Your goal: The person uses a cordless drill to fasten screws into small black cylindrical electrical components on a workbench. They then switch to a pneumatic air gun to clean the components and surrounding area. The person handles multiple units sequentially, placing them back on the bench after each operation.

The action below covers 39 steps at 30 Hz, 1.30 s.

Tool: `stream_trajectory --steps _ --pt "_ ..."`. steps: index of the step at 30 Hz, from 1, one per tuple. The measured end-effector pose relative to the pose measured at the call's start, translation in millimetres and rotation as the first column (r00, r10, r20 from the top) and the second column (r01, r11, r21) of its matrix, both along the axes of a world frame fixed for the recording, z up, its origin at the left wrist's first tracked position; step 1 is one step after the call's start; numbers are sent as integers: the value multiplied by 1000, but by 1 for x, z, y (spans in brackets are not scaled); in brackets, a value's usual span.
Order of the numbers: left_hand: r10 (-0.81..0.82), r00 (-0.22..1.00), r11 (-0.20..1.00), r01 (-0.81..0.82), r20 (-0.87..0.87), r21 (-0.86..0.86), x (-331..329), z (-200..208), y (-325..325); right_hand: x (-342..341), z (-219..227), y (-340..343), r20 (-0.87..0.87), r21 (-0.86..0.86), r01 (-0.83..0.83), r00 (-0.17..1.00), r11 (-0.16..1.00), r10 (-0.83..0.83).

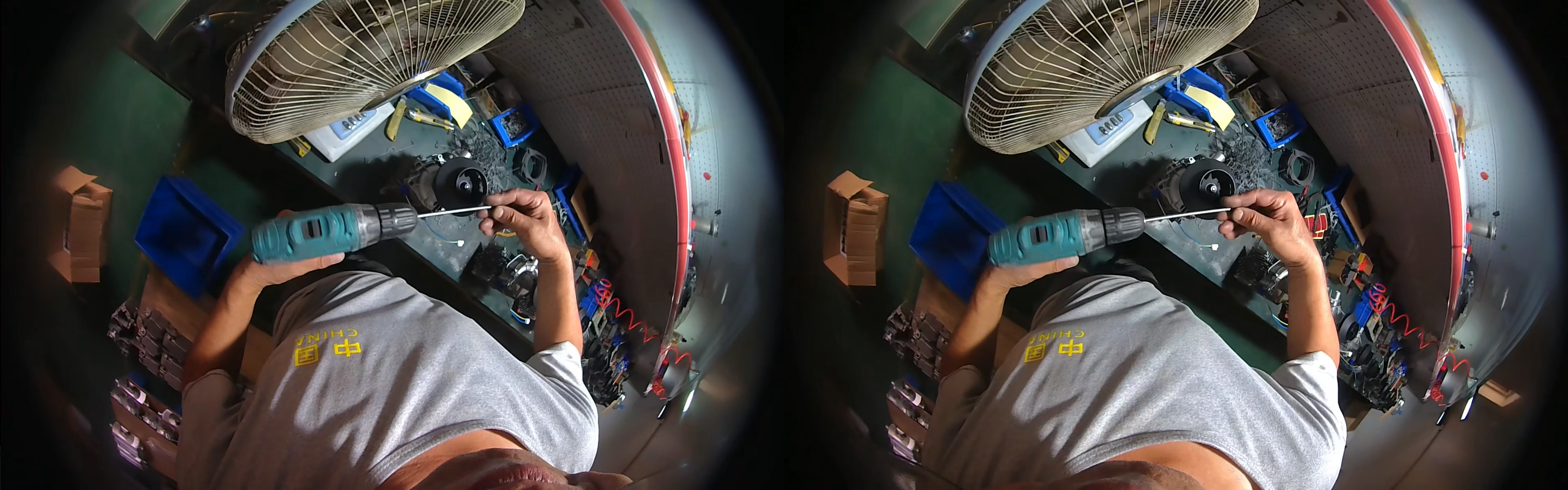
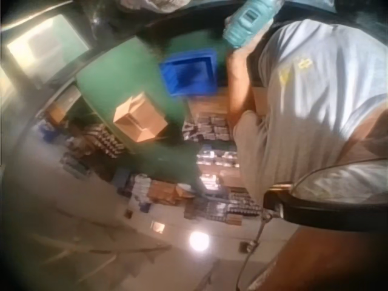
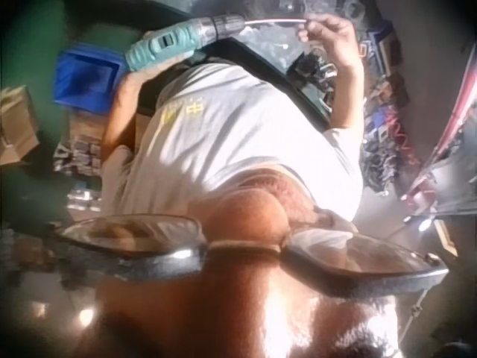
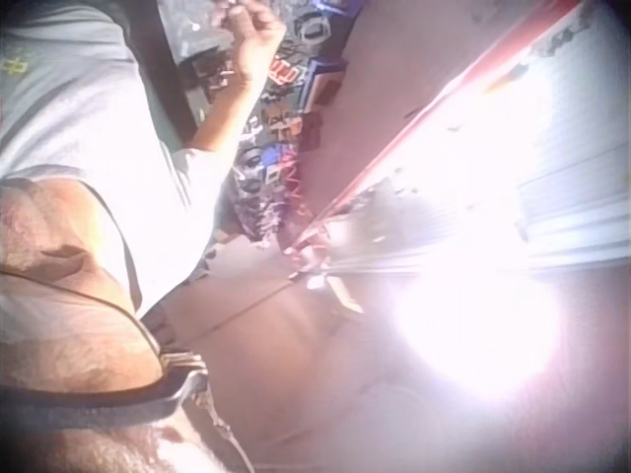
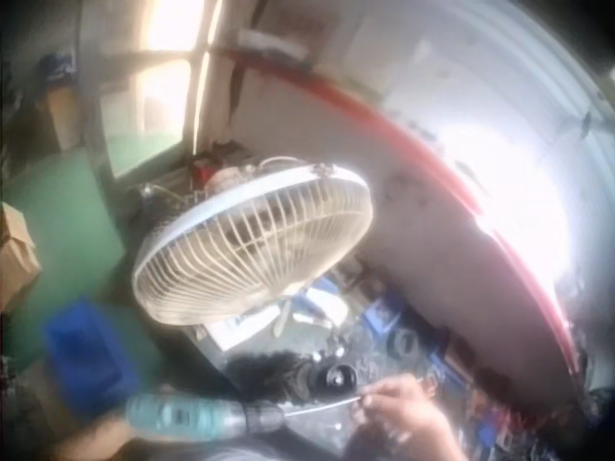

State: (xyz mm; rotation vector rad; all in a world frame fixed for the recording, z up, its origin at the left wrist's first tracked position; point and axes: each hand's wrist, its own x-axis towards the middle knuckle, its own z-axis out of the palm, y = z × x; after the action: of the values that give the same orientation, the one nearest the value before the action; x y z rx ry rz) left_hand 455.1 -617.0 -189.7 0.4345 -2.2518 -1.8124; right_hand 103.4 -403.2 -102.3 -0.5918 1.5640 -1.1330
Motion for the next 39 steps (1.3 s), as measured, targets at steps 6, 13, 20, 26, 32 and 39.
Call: stream_trajectory --steps 6,13,20,26,32,39 --pt "40 994 838 -88 102 538 -7 5 -5 -11 -1 -13 -91 -77 -103 991 992 96" --pt "104 988 943 -135 117 304 -14 -19 3 -24 -21 -30 306 -120 99 950 988 -58" --pt "159 986 917 -168 55 362 -17 -28 1 -27 -22 -34 260 -130 84 964 988 -48" --pt "133 990 989 -135 41 54 -33 19 2 -54 -47 -48 -469 -116 -193 875 974 118" --pt "-19 999 994 15 -42 -108 -54 66 -20 -70 -70 -79 -483 25 -247 846 969 228" --pt "-62 996 997 59 62 51 -95 80 -30 -84 -110 -91 -376 37 -373 855 927 359"
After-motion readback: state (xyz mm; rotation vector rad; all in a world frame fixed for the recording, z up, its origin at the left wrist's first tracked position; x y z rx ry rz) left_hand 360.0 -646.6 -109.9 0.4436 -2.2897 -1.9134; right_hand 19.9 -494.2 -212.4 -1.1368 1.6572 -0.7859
